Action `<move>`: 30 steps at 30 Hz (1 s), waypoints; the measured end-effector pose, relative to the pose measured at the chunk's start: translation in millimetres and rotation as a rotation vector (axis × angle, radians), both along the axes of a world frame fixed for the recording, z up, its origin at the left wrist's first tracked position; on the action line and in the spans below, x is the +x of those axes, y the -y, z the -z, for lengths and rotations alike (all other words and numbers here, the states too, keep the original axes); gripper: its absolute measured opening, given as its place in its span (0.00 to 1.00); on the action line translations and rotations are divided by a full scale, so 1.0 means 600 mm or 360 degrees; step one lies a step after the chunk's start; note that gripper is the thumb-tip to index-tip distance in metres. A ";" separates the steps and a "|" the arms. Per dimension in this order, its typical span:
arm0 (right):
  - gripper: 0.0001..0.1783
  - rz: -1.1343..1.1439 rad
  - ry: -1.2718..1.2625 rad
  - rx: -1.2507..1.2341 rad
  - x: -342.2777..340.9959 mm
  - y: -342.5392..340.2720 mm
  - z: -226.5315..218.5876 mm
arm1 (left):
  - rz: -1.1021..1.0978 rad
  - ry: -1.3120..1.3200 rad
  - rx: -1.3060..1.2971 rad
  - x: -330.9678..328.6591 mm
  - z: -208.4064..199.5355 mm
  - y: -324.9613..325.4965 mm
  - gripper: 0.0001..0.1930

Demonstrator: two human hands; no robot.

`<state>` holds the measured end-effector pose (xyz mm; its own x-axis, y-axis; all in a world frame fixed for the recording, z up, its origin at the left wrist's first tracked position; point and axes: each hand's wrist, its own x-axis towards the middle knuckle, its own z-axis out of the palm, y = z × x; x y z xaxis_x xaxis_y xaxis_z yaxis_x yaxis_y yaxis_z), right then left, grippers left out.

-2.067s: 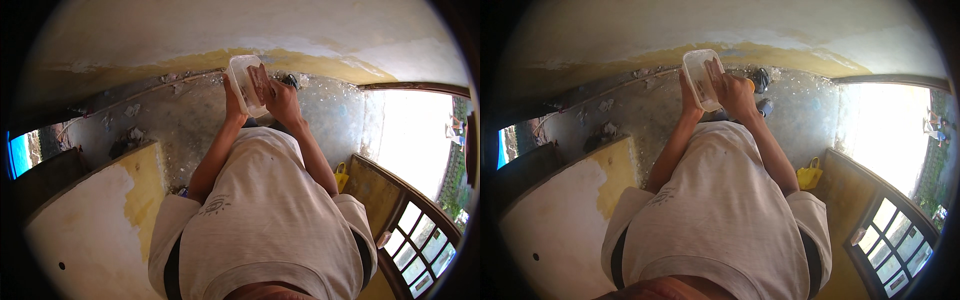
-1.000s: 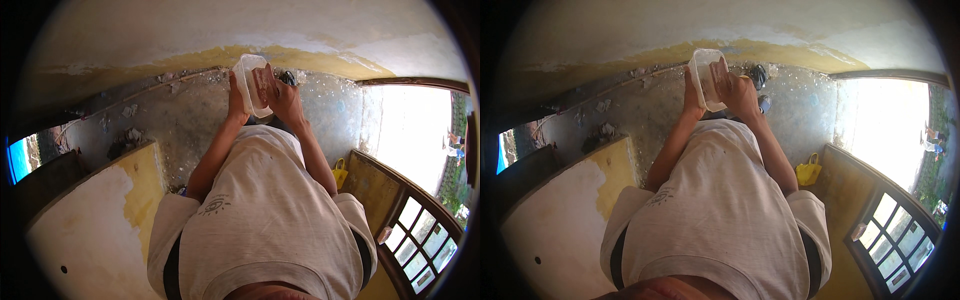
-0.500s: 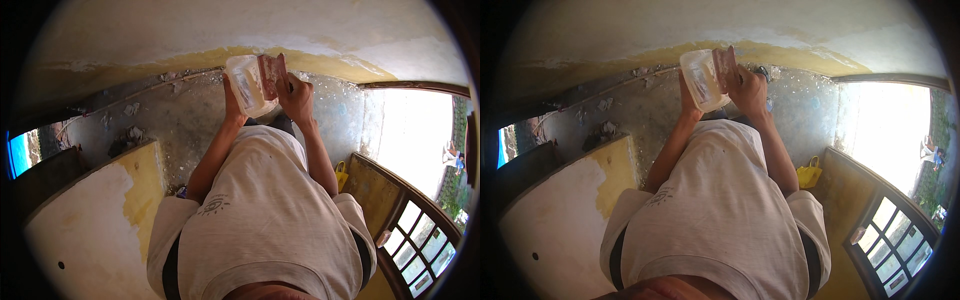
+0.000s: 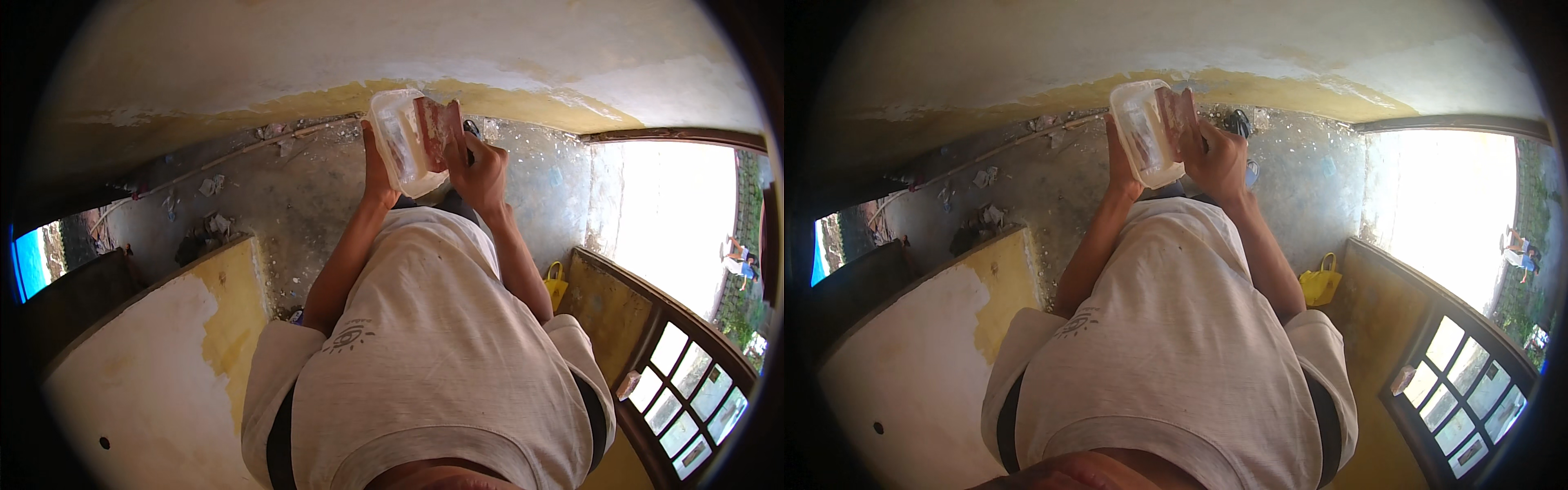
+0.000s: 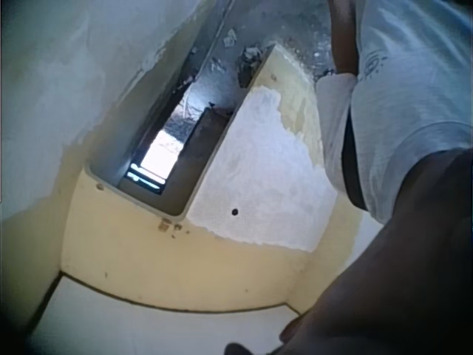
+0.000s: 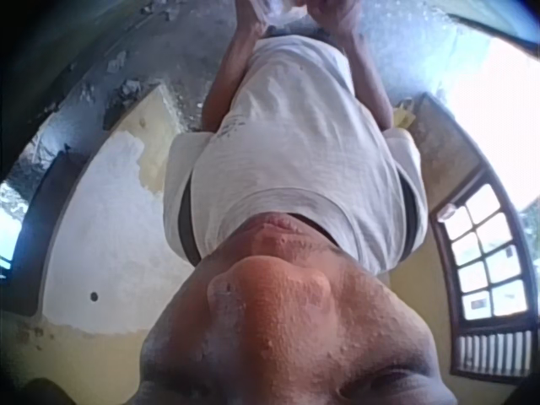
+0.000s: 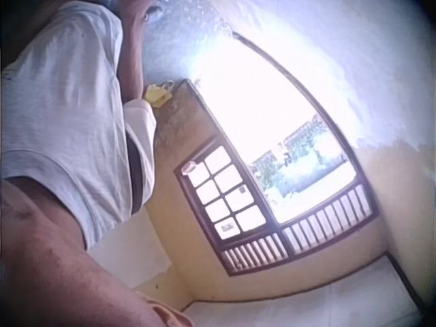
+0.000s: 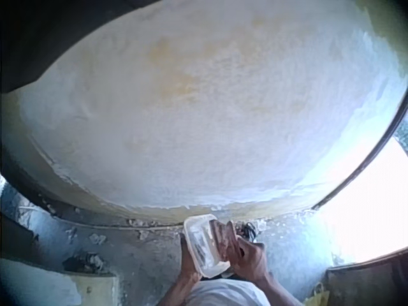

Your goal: The person applies plaster to a wall using a scraper, picking up more material from a container as needed.

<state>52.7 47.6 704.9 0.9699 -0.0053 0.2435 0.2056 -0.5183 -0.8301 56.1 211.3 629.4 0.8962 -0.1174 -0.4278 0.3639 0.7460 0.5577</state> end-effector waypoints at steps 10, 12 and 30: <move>0.13 -0.0160 0.0043 -0.0270 -0.009 -0.024 0.055 | 0.0002 0.0019 0.0123 0.008 0.000 0.014 0.39; 0.13 -0.0171 0.0061 -0.0290 -0.004 -0.023 0.062 | 0.0005 0.0013 0.0133 0.009 -0.002 0.016 0.38; 0.13 -0.0087 -0.0048 -0.0117 0.012 0.004 0.077 | 0.0135 0.0044 -0.0101 0.013 0.011 0.010 0.44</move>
<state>59.7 45.0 658.5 0.9752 0.0646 0.2119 0.2106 -0.5669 -0.7964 64.2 205.2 622.6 0.8933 -0.2191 -0.3924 0.4122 0.7475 0.5210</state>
